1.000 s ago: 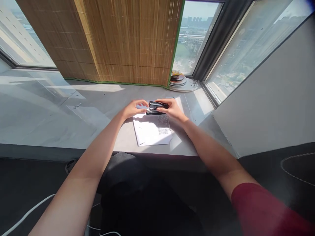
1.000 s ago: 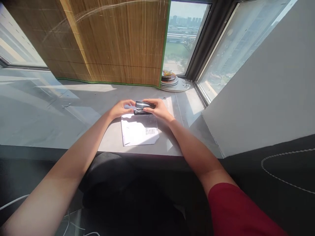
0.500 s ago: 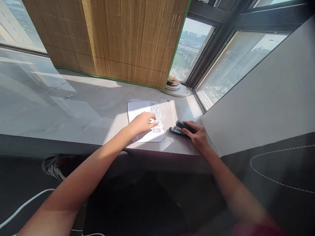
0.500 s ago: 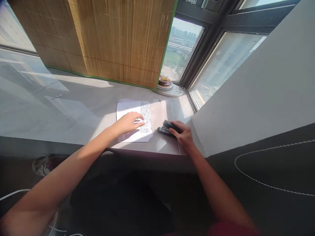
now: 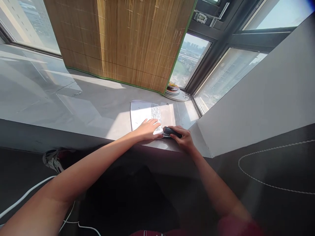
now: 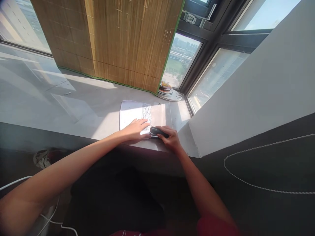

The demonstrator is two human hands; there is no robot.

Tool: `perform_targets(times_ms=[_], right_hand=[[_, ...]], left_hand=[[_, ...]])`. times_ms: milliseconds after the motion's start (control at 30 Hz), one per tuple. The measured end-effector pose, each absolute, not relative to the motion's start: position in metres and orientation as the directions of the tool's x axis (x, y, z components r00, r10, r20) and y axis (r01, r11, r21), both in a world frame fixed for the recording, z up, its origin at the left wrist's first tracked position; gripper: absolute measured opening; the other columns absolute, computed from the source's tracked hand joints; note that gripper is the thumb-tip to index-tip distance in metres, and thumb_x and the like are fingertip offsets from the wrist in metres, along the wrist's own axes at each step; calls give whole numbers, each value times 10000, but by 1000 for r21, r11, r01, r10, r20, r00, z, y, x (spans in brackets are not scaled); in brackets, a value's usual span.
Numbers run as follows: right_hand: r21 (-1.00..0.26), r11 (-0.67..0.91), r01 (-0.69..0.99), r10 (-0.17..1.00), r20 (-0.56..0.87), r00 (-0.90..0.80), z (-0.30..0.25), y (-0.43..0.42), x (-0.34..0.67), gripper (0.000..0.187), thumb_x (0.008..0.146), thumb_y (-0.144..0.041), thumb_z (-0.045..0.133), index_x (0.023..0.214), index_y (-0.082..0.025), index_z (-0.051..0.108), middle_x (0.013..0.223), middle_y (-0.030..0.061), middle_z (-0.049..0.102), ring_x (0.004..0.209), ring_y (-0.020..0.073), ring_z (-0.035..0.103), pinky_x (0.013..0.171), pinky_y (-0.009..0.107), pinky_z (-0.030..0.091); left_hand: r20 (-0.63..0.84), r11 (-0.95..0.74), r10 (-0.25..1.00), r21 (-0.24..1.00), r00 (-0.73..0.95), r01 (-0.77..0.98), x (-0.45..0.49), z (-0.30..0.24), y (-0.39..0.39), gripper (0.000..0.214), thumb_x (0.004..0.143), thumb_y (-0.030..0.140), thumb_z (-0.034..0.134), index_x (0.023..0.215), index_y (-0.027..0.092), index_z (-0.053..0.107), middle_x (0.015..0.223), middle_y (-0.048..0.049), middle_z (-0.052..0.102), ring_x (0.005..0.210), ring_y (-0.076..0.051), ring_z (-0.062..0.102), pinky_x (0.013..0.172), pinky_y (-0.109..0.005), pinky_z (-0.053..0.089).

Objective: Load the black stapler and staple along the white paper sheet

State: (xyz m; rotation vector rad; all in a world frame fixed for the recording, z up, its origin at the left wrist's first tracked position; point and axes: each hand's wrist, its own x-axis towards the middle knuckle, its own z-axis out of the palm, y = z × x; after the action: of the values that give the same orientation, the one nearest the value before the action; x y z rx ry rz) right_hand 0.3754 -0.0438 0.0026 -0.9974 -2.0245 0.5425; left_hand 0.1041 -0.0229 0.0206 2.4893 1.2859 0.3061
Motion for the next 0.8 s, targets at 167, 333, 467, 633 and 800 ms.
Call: perform_targets(times_ms=[167, 333, 467, 633, 800], right_hand=[[-632, 553, 543, 820, 530, -218, -4, -39, 383, 332, 975, -297, 724, 1284, -296, 844, 1185, 49, 826, 1088, 294, 751, 1020, 480, 602], [-613, 589, 526, 805, 506, -311, -5, -35, 381, 367, 1015, -323, 713, 1368, -318, 812, 1215, 45, 814, 1106, 298, 741, 1012, 486, 604], [-483, 657, 579, 741, 559, -373, -3, -36, 373, 417, 1073, -288, 654, 1468, -372, 760, 1252, 47, 802, 1105, 294, 737, 1002, 481, 593], [-327, 657, 679, 714, 558, -423, -4, -37, 369, 433, 1102, -233, 601, 1489, -357, 749, 1231, 61, 786, 1095, 287, 714, 1005, 466, 561], [-247, 603, 759, 740, 529, -415, -4, -42, 367, 428, 1099, -218, 589, 1477, -331, 754, 1242, 66, 777, 1116, 284, 689, 1011, 462, 495]], left_hand=[[34, -538, 820, 384, 571, 750, 103, 20, -24, 748, 1027, 672, 623, 1618, 217, 575, 1812, -177, 397, 1682, -392, 337, 1400, -616, 171], [27, -541, 817, 380, 576, 750, 103, 18, -24, 800, 1032, 712, 589, 1656, 213, 549, 1817, -189, 387, 1691, -395, 325, 1399, -652, 158], [64, -552, 814, 393, 577, 735, 104, 16, -25, 794, 1001, 678, 668, 1638, 211, 591, 1802, -202, 412, 1691, -417, 334, 1403, -659, 168], [61, -566, 802, 393, 594, 724, 106, 16, -26, 831, 998, 684, 682, 1671, 214, 554, 1803, -205, 407, 1692, -412, 337, 1405, -659, 167], [37, -569, 799, 367, 600, 736, 107, 16, -28, 835, 1011, 701, 655, 1682, 222, 526, 1814, -190, 389, 1699, -384, 313, 1405, -647, 155]])
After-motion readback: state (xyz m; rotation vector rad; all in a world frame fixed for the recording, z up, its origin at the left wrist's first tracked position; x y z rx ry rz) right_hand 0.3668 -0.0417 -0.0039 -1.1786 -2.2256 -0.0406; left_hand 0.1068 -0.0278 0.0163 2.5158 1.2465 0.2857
